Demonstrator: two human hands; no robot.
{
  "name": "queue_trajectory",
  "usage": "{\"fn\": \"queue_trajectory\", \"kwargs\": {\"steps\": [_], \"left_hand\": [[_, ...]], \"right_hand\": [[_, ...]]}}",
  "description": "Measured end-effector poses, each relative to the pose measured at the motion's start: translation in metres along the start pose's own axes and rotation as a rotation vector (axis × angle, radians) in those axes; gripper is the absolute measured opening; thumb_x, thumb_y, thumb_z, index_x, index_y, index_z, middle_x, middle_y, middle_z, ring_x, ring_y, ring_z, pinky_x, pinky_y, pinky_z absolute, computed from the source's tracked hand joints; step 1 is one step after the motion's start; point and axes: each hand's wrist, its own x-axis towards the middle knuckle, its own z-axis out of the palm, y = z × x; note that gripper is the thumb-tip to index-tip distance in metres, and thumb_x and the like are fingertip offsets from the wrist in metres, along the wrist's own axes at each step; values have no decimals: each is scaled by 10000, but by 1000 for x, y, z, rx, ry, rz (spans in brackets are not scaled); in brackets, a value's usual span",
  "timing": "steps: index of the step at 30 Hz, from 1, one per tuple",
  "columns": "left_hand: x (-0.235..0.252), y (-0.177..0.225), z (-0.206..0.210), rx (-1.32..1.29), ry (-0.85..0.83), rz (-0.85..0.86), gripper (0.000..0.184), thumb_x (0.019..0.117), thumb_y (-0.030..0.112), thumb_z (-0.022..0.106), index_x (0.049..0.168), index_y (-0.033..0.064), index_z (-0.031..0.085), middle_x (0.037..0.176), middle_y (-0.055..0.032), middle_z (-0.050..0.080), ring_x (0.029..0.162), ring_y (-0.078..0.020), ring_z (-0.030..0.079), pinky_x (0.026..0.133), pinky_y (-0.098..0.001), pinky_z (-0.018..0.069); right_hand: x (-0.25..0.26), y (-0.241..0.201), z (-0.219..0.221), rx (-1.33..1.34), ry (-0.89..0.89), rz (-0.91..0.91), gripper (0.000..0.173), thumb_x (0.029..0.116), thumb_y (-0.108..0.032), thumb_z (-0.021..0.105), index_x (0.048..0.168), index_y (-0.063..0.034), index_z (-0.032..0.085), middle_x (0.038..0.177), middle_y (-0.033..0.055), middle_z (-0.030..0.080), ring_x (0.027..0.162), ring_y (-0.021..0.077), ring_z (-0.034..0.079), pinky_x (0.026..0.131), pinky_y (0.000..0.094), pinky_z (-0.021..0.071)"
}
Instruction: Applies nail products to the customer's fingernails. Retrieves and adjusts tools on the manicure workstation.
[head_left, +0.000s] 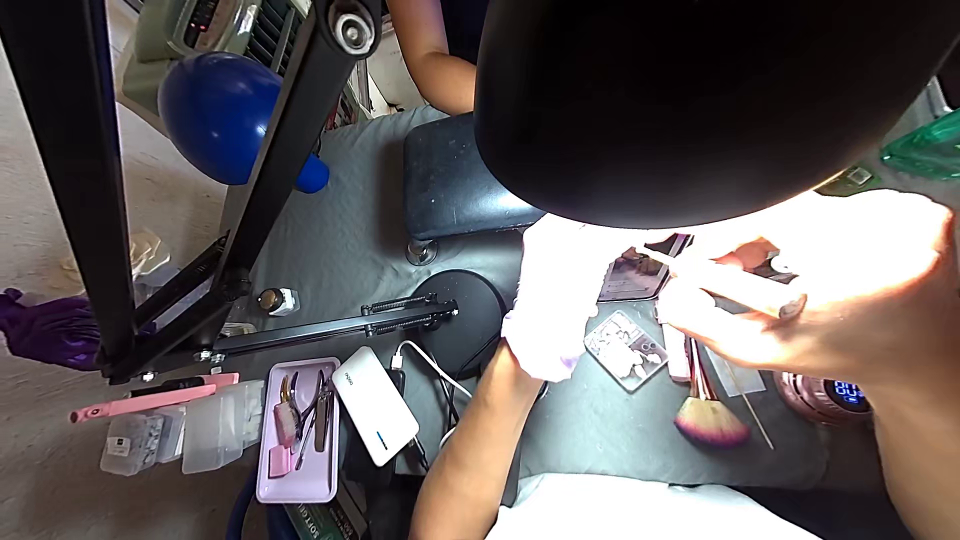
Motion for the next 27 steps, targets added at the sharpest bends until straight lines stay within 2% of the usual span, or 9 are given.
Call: {"fn": "queue_trajectory", "kwargs": {"steps": [2, 9, 12, 14, 15, 16, 18, 21, 27], "left_hand": [[-2, -1, -2, -26, -9, -8, 91, 958, 34, 624, 974, 119, 652, 770, 39, 602, 665, -6, 578, 582, -149, 486], [0, -4, -5, -43, -32, 4, 116, 972, 47, 614, 1019, 143, 657, 812, 52, 617, 678, 8, 574, 591, -134, 481], [1, -4, -5, -37, -9, -2, 145, 956, 26, 633, 1039, 141, 664, 849, 48, 638, 713, 4, 594, 610, -140, 497], [5, -6, -7, -73, -19, 18, 162, 948, 6, 627, 1040, 133, 667, 863, 32, 651, 741, -20, 620, 637, -163, 524], [8, -6, -8, -65, -49, 48, 166, 956, 10, 602, 1064, 127, 652, 872, 21, 645, 759, -38, 620, 654, -181, 525], [13, -3, -6, 28, -75, 78, 149, 968, 44, 571, 1086, 130, 602, 854, 16, 608, 729, -44, 593, 618, -182, 499], [12, 1, -8, 130, -78, 39, 185, 1009, 123, 566, 1193, 140, 570, 921, 5, 631, 795, -66, 625, 685, -226, 530], [10, 1, -9, 98, -48, 35, 263, 1015, 127, 551, 1278, 138, 548, 1007, 2, 647, 885, -69, 639, 764, -234, 542], [14, -5, -10, 17, -41, 92, 290, 968, 87, 614, 1255, 100, 567, 1024, -47, 655, 878, -98, 651, 735, -223, 557]], "right_hand": [[-1, 0, 0, 5, 0, 1, 255, 825, -333, 651, 807, -79, 644, 671, 9, 598, 586, 19, 529, 507, 204, 365], [-16, 5, -9, 105, -20, 109, 216, 814, -351, 665, 821, -140, 615, 738, -62, 613, 641, -61, 526, 530, 135, 386], [-23, 4, -11, 101, 15, 129, 198, 829, -323, 650, 799, -141, 578, 687, -73, 550, 581, -61, 455, 495, 138, 320], [-27, 5, -13, 105, 45, 138, 183, 820, -307, 662, 817, -141, 584, 699, -82, 558, 588, -82, 453, 500, 111, 324], [-30, 6, -14, 107, 62, 146, 187, 806, -308, 672, 827, -144, 584, 709, -86, 565, 600, -91, 460, 506, 99, 330], [-33, 7, -15, 113, 74, 154, 203, 800, -311, 682, 835, -143, 574, 716, -85, 560, 613, -91, 467, 515, 96, 336], [-38, 9, -15, 122, 86, 184, 210, 795, -315, 691, 837, -149, 569, 721, -90, 560, 617, -91, 474, 516, 96, 348], [-45, 12, -13, 150, 100, 221, 202, 793, -297, 686, 839, -138, 570, 697, -97, 546, 593, -92, 455, 505, 93, 344], [-58, 11, -7, 203, 95, 269, 217, 799, -302, 699, 862, -142, 566, 701, -107, 544, 596, -106, 465, 509, 77, 362]]}}
